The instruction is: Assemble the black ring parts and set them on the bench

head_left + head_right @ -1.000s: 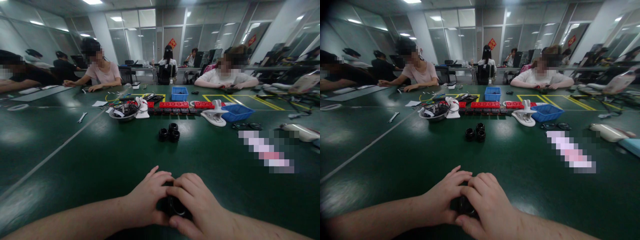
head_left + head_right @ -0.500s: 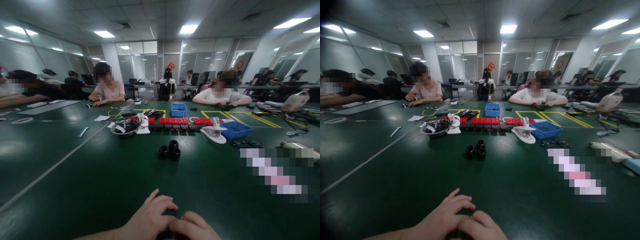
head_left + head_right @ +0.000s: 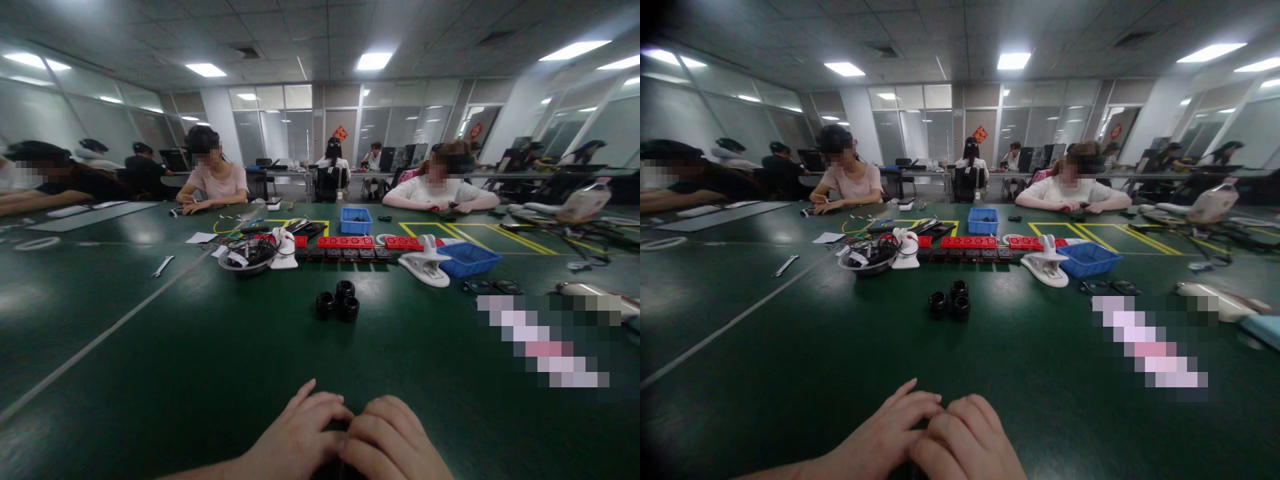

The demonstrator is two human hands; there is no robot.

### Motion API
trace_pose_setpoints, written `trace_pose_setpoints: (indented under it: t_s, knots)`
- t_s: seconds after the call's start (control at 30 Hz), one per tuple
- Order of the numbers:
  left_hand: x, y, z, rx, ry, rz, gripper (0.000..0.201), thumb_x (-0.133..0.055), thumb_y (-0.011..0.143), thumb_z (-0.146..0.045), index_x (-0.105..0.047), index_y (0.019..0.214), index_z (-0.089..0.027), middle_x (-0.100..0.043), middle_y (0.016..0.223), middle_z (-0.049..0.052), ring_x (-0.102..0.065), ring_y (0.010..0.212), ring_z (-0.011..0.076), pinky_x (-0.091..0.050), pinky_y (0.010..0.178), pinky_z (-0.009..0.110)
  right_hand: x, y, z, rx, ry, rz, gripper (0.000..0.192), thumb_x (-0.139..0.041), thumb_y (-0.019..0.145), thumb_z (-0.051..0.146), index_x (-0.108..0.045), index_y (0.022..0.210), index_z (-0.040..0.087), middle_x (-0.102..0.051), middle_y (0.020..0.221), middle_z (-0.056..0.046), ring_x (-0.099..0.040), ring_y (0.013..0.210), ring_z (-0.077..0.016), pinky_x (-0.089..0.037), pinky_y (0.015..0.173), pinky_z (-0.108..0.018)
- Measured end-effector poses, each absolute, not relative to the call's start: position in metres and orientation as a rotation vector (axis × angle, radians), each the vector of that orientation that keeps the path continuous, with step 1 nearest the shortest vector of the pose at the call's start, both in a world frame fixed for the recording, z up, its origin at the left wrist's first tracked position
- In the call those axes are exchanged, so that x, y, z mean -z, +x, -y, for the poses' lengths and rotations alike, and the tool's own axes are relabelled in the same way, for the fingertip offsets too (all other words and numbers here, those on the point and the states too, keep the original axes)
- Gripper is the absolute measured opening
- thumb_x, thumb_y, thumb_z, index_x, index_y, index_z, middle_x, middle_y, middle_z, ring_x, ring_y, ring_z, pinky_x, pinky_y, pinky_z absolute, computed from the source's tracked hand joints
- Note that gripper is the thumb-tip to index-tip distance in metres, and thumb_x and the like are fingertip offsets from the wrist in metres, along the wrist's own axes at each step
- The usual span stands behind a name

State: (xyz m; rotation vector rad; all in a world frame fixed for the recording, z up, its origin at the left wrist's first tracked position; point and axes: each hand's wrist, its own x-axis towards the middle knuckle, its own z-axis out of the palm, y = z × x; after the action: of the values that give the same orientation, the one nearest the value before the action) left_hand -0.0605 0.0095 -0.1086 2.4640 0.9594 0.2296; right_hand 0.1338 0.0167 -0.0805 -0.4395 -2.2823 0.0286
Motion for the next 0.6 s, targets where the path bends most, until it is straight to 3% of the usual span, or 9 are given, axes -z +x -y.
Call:
trace_pose_setpoints:
  t_s: [0.13, 0.27, 0.43, 0.6]
  knots:
    - [0.101, -0.06, -0.009, -0.224, 2.446, -0.954, 0.043, -0.061, 0.079, -0.037, -0.05, 0.12, -0.03, -0.052, 0.124, 0.005, -0.042, 0.119, 0.0305, -0.02, 0.101, 0.059, 0.083, 0.129, -0.015, 0.009, -0.529, 2.266, 0.043, -0.021, 0.097, 0.033, -0.06, 0.086, 0.018, -0.064, 0.073, -0.001, -0.057, 0.066, -0.0134, -0.044, 0.06, -0.026]
    - [0.094, -0.058, -0.008, -0.229, 2.428, -0.971, 0.047, -0.066, 0.073, -0.032, -0.053, 0.117, -0.029, -0.053, 0.122, 0.004, -0.043, 0.118, 0.0319, -0.021, 0.101, 0.059, 0.09, 0.126, -0.014, -0.022, -0.424, 2.288, 0.037, -0.028, 0.096, 0.03, -0.061, 0.083, 0.019, -0.064, 0.074, 0.0, -0.055, 0.067, -0.0127, -0.042, 0.06, -0.025]
    - [0.083, -0.054, -0.004, -0.203, 2.378, -1.032, 0.051, -0.072, 0.066, -0.031, -0.056, 0.115, -0.027, -0.054, 0.121, 0.004, -0.045, 0.116, 0.0312, -0.021, 0.103, 0.057, 0.085, 0.129, -0.013, -0.169, -0.296, 2.301, 0.032, -0.031, 0.096, 0.029, -0.061, 0.086, 0.021, -0.066, 0.086, 0.002, -0.057, 0.081, -0.0112, -0.044, 0.075, -0.024]
    - [0.089, -0.054, 0.0, -0.251, 2.38, -1.066, 0.056, -0.074, 0.061, -0.039, -0.057, 0.113, -0.026, -0.053, 0.121, 0.005, -0.043, 0.117, 0.0326, -0.018, 0.103, 0.058, 0.084, 0.13, -0.01, -0.454, -0.21, 2.413, 0.039, -0.03, 0.096, 0.033, -0.062, 0.09, 0.013, -0.065, 0.093, -0.005, -0.056, 0.098, -0.0098, -0.037, 0.098, -0.02]
